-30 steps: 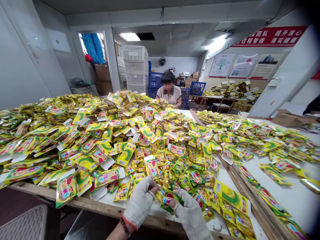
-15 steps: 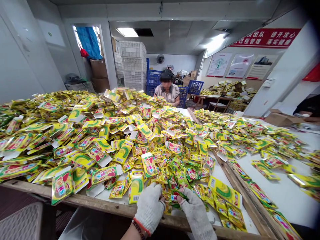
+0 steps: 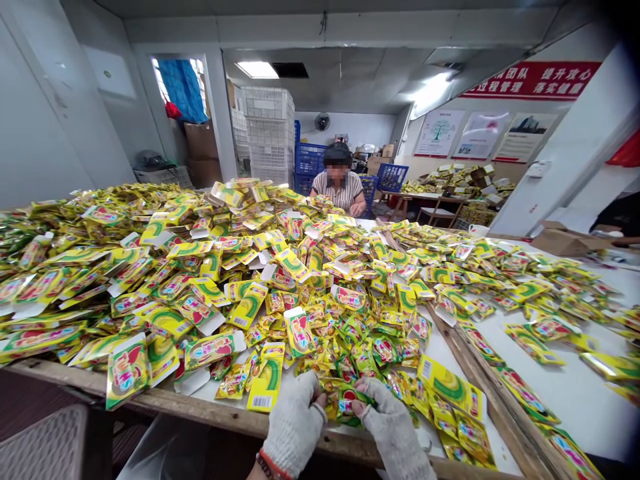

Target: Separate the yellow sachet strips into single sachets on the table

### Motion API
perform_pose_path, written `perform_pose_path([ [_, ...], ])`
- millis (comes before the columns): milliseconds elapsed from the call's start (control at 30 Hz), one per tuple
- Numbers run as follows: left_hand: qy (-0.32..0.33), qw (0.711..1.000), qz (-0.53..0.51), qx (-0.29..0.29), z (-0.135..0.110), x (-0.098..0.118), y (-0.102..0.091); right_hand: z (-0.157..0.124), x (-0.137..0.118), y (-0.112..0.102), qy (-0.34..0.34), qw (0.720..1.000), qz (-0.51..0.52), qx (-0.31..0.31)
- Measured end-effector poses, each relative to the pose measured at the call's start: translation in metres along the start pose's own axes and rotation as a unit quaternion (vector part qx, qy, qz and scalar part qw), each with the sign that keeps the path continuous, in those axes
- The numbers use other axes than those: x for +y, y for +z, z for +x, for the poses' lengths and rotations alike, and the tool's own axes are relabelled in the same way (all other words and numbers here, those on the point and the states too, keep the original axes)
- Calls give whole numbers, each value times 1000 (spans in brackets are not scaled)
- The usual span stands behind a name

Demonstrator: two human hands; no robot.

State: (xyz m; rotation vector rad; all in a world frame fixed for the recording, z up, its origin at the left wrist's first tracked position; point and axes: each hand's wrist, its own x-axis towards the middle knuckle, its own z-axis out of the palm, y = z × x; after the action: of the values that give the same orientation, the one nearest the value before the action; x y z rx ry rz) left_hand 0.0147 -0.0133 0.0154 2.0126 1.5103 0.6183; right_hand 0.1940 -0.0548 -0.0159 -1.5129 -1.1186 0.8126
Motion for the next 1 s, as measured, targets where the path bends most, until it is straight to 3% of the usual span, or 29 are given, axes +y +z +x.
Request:
perform_pose_path([
  [167,19,975,-216,-42,-2,2,-7,0,-9,1,1,999,-3,-53],
  [333,-18,904,-426,-34,-3,15,2,-6,-17,4,0,998,-50,-25],
  [433,-21,878,-477,-29,-5,15,18,-7,-22,5,-5,1000,-17,-14],
  [500,-7,878,-478,-28,-6,11,23,-6,-22,5,13,999,-17,-48],
  [567,3,917,-399,-5,-8,7,15,-5,-18,6,52,996,-23,-73],
  [633,0,978,-204,47,-8,1,-4,-5,-10,8,95,993,-12,-63],
  [667,-8,994,-81,73,-8,-3,-16,-5,-6,9,110,992,-4,-55],
  [733,-45,987,118,96,-5,-10,-40,-5,-2,10,131,990,14,-57],
  [800,-95,967,223,83,-1,-19,-57,-4,-2,8,146,986,32,-75],
  [900,-125,958,253,48,5,-33,-71,-2,-6,1,143,986,58,-64],
  [1000,-129,969,205,51,5,-46,-81,-4,-6,-5,101,994,17,-31],
])
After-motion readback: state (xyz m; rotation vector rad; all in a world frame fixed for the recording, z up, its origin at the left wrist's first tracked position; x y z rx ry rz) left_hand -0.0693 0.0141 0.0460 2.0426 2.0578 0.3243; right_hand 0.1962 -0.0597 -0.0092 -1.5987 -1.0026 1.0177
